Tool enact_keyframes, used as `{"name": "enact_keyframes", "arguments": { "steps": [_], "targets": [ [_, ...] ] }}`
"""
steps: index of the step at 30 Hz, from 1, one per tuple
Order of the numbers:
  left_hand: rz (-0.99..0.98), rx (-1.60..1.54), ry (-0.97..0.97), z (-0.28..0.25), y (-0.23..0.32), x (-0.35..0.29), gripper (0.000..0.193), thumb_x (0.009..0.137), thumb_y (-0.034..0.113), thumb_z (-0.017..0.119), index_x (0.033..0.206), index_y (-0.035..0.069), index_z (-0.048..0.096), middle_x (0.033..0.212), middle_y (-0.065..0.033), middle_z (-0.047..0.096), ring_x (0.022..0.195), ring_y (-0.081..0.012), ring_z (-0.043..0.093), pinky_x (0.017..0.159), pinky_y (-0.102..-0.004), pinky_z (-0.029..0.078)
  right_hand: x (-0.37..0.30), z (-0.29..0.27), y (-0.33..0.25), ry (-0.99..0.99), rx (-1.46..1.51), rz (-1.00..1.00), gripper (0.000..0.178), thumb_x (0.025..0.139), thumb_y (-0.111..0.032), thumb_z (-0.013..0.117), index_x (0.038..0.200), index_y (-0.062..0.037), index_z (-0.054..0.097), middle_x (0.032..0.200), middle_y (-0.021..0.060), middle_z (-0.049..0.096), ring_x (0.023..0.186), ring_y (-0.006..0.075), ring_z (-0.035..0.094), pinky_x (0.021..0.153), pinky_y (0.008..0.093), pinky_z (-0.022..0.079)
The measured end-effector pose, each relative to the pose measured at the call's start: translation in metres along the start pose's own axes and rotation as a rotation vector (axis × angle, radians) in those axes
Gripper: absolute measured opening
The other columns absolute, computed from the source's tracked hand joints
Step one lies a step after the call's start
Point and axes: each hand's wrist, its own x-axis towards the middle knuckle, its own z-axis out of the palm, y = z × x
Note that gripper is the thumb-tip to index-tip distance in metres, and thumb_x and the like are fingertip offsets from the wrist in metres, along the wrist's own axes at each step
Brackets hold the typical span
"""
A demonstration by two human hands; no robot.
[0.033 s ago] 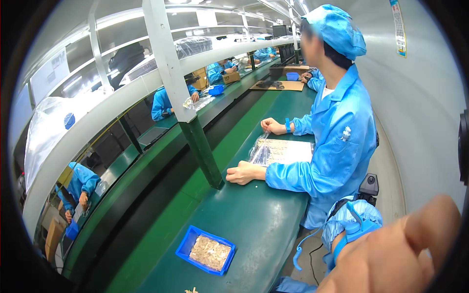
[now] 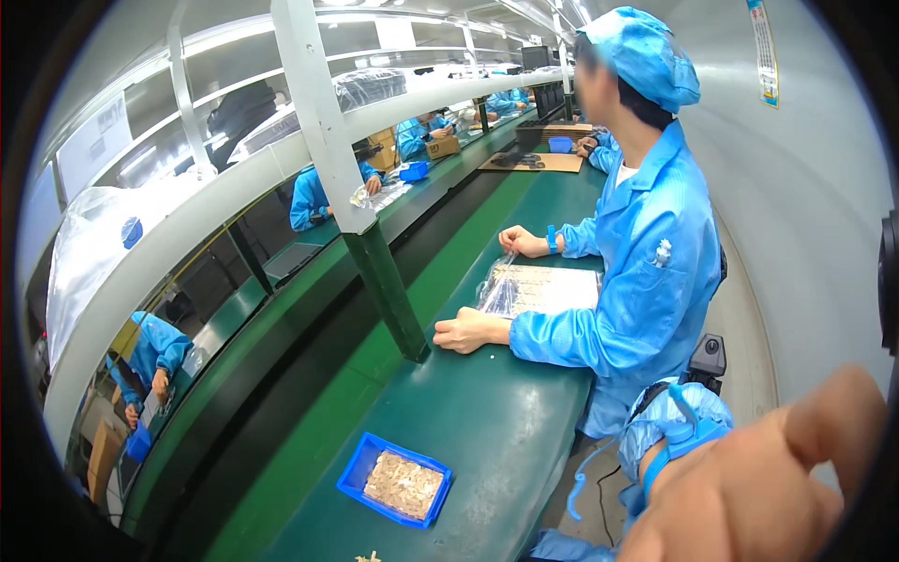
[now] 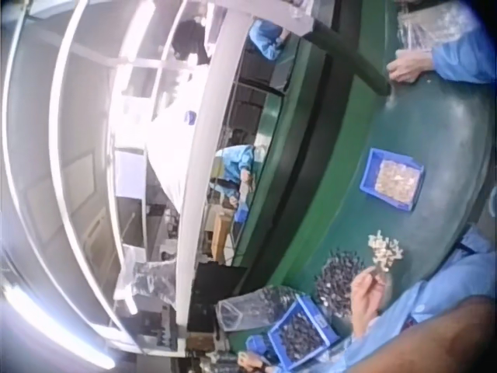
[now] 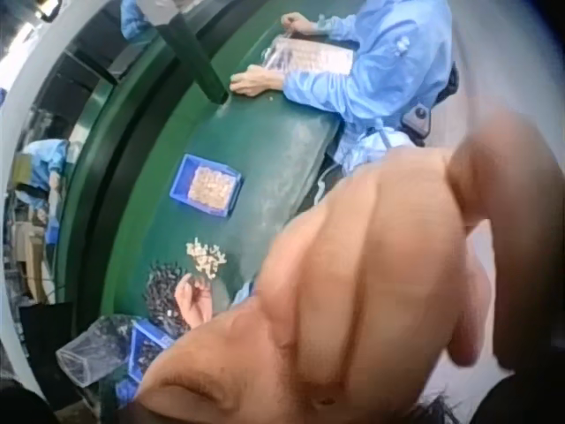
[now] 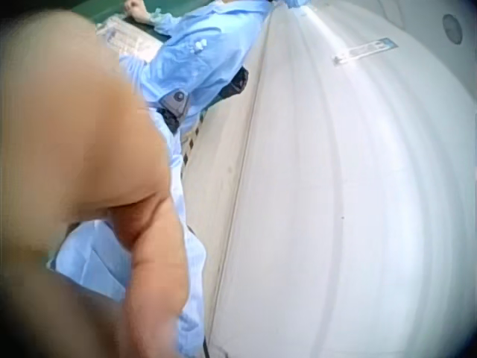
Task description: Assembling small plastic and metal components at a factory production line.
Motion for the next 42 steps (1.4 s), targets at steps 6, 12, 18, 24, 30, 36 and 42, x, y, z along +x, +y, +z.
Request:
{"name": "enact_keyframes", "arguments": {
  "steps": [6,12,18,24,30,36,42],
  "targets": [
    [-0.029,-0.031,0.000,-0.005,-0.003,0.004,0.025,0.083,0.008,0.052,0.104,-0.006,0.053,0.080,-0.0107,0.055,0.075,-0.0190,0.051,0.069,-0.0311,0.042,-0.065,-0.013,0.076,0.596,0.067,-0.051,0.015,0.083,-0.010,0.053,0.094,-0.0061,0.044,0.096,0.0212,0.053,0.089,0.0308,0.053,0.079,0.0454,0.041],
    [-0.061,0.033,0.038,0.014,-0.002,0.005,0.021,0.083,0.007,0.052,0.100,-0.006,0.055,0.082,-0.0112,0.058,0.073,-0.0178,0.053,0.070,-0.0285,0.044,-0.153,0.011,0.147,1.059,0.005,0.340,0.007,0.085,-0.005,0.052,0.091,-0.0015,0.053,0.097,0.0117,0.056,0.089,0.0174,0.053,0.081,0.0328,0.043],
    [-0.057,0.060,0.105,0.031,0.005,0.016,0.020,0.084,0.007,0.052,0.096,-0.007,0.056,0.087,-0.0119,0.057,0.073,-0.0158,0.052,0.068,-0.0262,0.043,-0.151,0.040,0.206,1.069,0.293,0.765,0.010,0.084,-0.006,0.054,0.092,-0.0001,0.056,0.099,0.0099,0.056,0.092,0.0168,0.054,0.083,0.0306,0.042],
    [0.131,0.141,0.196,0.021,-0.008,0.032,0.022,0.080,0.010,0.058,0.096,-0.006,0.059,0.076,-0.0131,0.059,0.063,-0.0205,0.055,0.060,-0.0309,0.046,-0.124,0.071,0.230,0.842,0.480,0.825,0.004,0.082,0.000,0.055,0.086,0.0012,0.056,0.101,0.0060,0.052,0.090,0.0100,0.050,0.079,0.0249,0.042],
    [0.110,-0.038,0.303,0.012,-0.010,0.022,0.022,0.079,-0.002,0.056,0.101,-0.004,0.059,0.087,-0.0148,0.062,0.074,-0.0203,0.060,0.068,-0.0299,0.048,-0.124,0.102,0.257,0.743,0.491,0.884,0.005,0.082,0.003,0.054,0.086,0.0022,0.056,0.104,0.0093,0.050,0.093,0.0123,0.049,0.080,0.0275,0.041],
    [0.252,0.218,0.266,-0.006,-0.009,0.008,0.025,0.076,-0.008,0.059,0.101,-0.004,0.060,0.097,-0.0161,0.061,0.080,-0.0176,0.061,0.068,-0.0243,0.050,-0.120,0.122,0.261,0.726,0.478,0.904,0.004,0.080,0.006,0.053,0.084,0.0039,0.054,0.104,0.0111,0.049,0.090,0.0152,0.052,0.078,0.0290,0.044],
    [0.285,0.303,0.292,-0.010,-0.009,0.005,0.025,0.075,-0.007,0.061,0.100,-0.004,0.061,0.093,-0.0150,0.062,0.076,-0.0163,0.062,0.062,-0.0215,0.050,-0.115,0.129,0.264,0.730,0.470,0.874,0.003,0.081,0.007,0.051,0.082,0.0047,0.052,0.101,0.0128,0.049,0.078,0.0180,0.058,0.072,0.0302,0.049]
  ]
}}
